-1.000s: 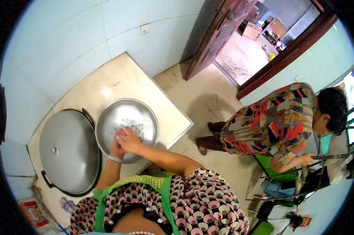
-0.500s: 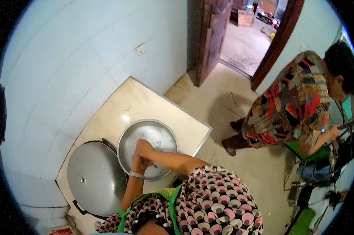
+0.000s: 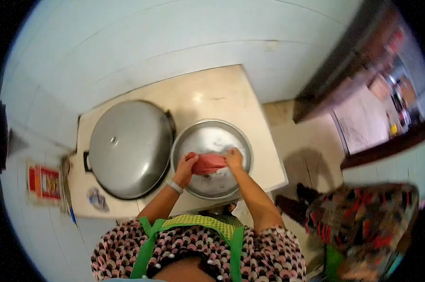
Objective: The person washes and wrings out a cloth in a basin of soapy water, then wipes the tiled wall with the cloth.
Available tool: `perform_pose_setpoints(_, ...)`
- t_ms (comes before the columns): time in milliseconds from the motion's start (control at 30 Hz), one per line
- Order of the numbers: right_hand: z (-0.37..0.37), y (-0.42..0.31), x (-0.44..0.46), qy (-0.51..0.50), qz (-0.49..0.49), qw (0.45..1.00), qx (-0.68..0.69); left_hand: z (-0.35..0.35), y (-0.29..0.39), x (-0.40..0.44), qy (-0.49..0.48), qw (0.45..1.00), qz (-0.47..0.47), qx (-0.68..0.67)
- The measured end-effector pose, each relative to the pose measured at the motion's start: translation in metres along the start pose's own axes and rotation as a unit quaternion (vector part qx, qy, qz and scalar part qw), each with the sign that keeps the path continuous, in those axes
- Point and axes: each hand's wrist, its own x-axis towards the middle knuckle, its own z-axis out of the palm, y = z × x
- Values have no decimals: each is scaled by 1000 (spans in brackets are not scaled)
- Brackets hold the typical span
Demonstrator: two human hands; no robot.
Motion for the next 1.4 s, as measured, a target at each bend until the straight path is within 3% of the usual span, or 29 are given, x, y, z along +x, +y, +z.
perform_pose_setpoints(67,-8,58,33,-9,-136,980,-146,-9,-21,5,29,999,28,-9)
perform_pose_setpoints(133,-8,43,11,-46,-290,885,-361,-9,-37,14,91,995,44,12)
perform_pose_setpoints(200,-3,7,-26,-135,-288,839,-441,-2,-37,6,144,988,46,38)
perform_pose_setpoints(233,1,14,-34,-144,-297,832,-446,5,-25,-10,117,993,-23,0)
perform_pose_setpoints(267,6,19,-39,-126,-322,786,-512,10,-14,-14,84,992,-91,-39)
perform_pose_setpoints(300,7,25,-48,-109,-342,739,-571,15,-17,-19,103,986,-107,-72)
perform_pose_setpoints(333,9,28,-49,-114,-348,734,-571,9,-32,-13,110,986,-103,-78)
perform_pose_setpoints(400,18,31,-44,-200,-263,737,-590,-9,-68,8,-83,981,-172,13)
perform_pose_setpoints(467,15,49,-14,-248,-332,712,-568,-3,-75,8,-72,983,-165,36)
perform_pose_setpoints(500,14,51,-2,-349,-126,878,-302,-1,-73,12,-67,981,-167,65)
perform_pose_setpoints(533,16,28,-9,-399,105,911,8,-1,-69,17,-65,983,-159,58)
perform_pose_setpoints(600,11,-25,-35,-369,101,923,-28,-2,-66,25,-6,927,-289,-240)
perform_pose_setpoints(633,8,-49,-46,-366,99,925,-4,7,-30,5,8,923,-305,-235)
perform_pose_setpoints(733,-7,-89,-61,-367,86,926,27,12,-11,-1,-3,935,-250,-251)
perform_pose_setpoints(800,-17,-95,-60,-382,70,914,117,15,4,-6,22,938,-263,-226)
perform_pose_setpoints(867,-24,-98,-59,-392,60,910,116,18,10,-11,-57,905,-270,-325)
perform_pose_setpoints(900,-25,-88,-53,-374,38,915,143,20,1,-2,-61,905,-271,-323)
perform_pose_setpoints(967,-24,-82,-57,-352,13,919,175,20,-23,23,-175,892,-242,-341)
perform_pose_setpoints(1067,-6,-78,-77,-298,49,939,167,40,-7,10,-201,879,-200,-385)
perform_pose_setpoints(1133,12,-66,-82,-245,-36,965,82,45,1,1,-199,897,-174,-354)
perform_pose_setpoints(1167,11,-64,-81,-257,-32,962,91,47,-2,-4,-188,907,-143,-349)
perform_pose_setpoints(1200,35,-46,-76,-128,-166,978,-13,44,-8,0,-191,911,-142,-336)
perform_pose_setpoints(1267,39,-52,-78,-103,-125,987,19,53,-28,10,-84,979,-22,-185)
perform_pose_setpoints(1300,50,-54,-70,-102,-133,985,34,63,2,-10,2,999,-28,-20)
perform_pose_setpoints(1400,46,-50,-52,-51,-64,993,81,62,-12,8,5,999,-4,-36)
